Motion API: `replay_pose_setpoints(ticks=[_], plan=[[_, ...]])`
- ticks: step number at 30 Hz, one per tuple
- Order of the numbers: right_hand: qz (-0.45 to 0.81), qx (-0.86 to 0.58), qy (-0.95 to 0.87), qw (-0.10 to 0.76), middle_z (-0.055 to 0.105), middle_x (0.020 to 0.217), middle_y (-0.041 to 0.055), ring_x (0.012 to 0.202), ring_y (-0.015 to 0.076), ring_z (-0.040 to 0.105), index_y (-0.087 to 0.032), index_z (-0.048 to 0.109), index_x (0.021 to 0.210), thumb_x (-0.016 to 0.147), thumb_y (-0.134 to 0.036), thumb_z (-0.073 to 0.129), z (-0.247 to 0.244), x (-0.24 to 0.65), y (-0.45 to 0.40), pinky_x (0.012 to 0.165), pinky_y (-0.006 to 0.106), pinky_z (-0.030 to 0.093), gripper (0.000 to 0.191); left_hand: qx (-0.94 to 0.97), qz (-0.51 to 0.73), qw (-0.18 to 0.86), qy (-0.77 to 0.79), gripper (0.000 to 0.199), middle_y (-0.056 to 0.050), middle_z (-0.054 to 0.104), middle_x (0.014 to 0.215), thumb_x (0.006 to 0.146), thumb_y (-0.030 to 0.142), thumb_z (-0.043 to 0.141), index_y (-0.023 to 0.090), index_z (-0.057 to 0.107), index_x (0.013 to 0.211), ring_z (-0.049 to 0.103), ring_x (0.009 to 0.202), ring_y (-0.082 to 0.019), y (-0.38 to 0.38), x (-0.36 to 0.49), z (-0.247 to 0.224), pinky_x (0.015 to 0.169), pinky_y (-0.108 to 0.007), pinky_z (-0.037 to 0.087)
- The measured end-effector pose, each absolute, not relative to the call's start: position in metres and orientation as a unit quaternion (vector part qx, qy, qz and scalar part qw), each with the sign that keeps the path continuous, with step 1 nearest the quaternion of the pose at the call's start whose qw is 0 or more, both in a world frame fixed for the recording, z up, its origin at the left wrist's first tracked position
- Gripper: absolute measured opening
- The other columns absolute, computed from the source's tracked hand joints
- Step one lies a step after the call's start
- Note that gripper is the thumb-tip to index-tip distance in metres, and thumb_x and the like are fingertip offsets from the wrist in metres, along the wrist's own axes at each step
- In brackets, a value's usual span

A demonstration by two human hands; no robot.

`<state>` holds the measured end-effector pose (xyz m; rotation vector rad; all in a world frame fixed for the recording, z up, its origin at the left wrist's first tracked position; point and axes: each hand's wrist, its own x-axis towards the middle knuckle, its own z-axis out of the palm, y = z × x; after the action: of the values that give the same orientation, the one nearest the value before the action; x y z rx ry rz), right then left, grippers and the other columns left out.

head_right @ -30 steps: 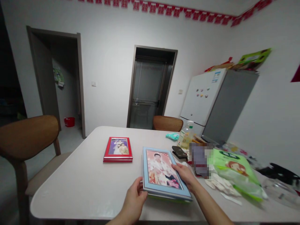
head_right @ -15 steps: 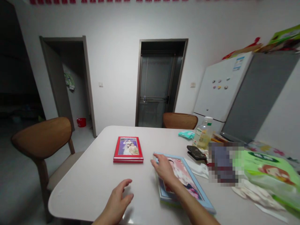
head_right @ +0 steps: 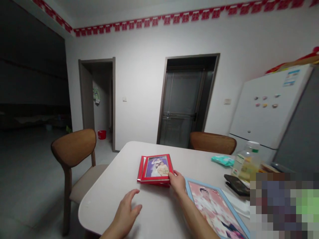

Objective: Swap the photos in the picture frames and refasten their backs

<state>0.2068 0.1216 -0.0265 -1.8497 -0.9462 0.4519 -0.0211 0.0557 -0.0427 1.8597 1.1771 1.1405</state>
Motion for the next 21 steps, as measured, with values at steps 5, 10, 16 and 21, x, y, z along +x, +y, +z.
replay_pose_setpoints(ticks=[5, 10, 16, 21], plan=[[0.175, -0.621, -0.415, 0.642, 0.062, 0.095, 0.0067, 0.072, 0.0171, 0.06, -0.015, 0.042, 0.115, 0.064, -0.039, 0.053, 0.008, 0.174, 0.052, 0.061, 0.024, 0.048, 0.057, 0.654, 0.479, 0.456, 0.367, 0.037, -0.008, 0.057, 0.106, 0.067, 0.02, 0.053, 0.017, 0.05, 0.104, 0.048, 0.101, -0.021, 0.046, -0.001, -0.013, 0.085, -0.033, 0.037], [0.126, -0.571, -0.585, 0.563, 0.059, 0.095, 0.006, 0.078, 0.0191, 0.057, -0.023, 0.047, 0.111, 0.058, -0.032, 0.062, 0.004, 0.125, -0.019, 0.068, 0.029, 0.049, 0.057, 0.514, 0.509, 0.65, 0.232, 0.046, -0.01, 0.057, 0.104, 0.068, 0.039, 0.058, 0.014, 0.048, 0.106, 0.051, 0.1, -0.023, 0.028, 0.003, 0.007, 0.084, -0.032, 0.039], [0.07, -0.425, -0.786, 0.443, 0.055, 0.104, 0.0067, 0.096, 0.0232, 0.051, -0.027, 0.051, 0.109, 0.056, -0.014, 0.057, -0.038, 0.082, -0.035, 0.082, 0.032, 0.043, 0.055, 0.393, 0.497, 0.731, 0.253, 0.075, -0.012, 0.062, 0.095, 0.058, 0.033, 0.067, 0.012, 0.031, 0.121, 0.058, 0.088, -0.025, 0.01, -0.029, -0.012, 0.079, -0.035, 0.042], [0.096, -0.386, -0.852, 0.34, 0.056, 0.103, 0.01, 0.096, 0.0216, 0.05, -0.021, 0.047, 0.112, 0.053, -0.008, 0.052, -0.064, 0.057, -0.026, 0.083, 0.03, 0.042, 0.061, 0.411, 0.498, 0.696, 0.315, 0.074, -0.013, 0.061, 0.095, 0.053, 0.017, 0.064, 0.01, 0.031, 0.119, 0.058, 0.087, -0.024, 0.023, -0.055, -0.051, 0.077, -0.034, 0.044]])
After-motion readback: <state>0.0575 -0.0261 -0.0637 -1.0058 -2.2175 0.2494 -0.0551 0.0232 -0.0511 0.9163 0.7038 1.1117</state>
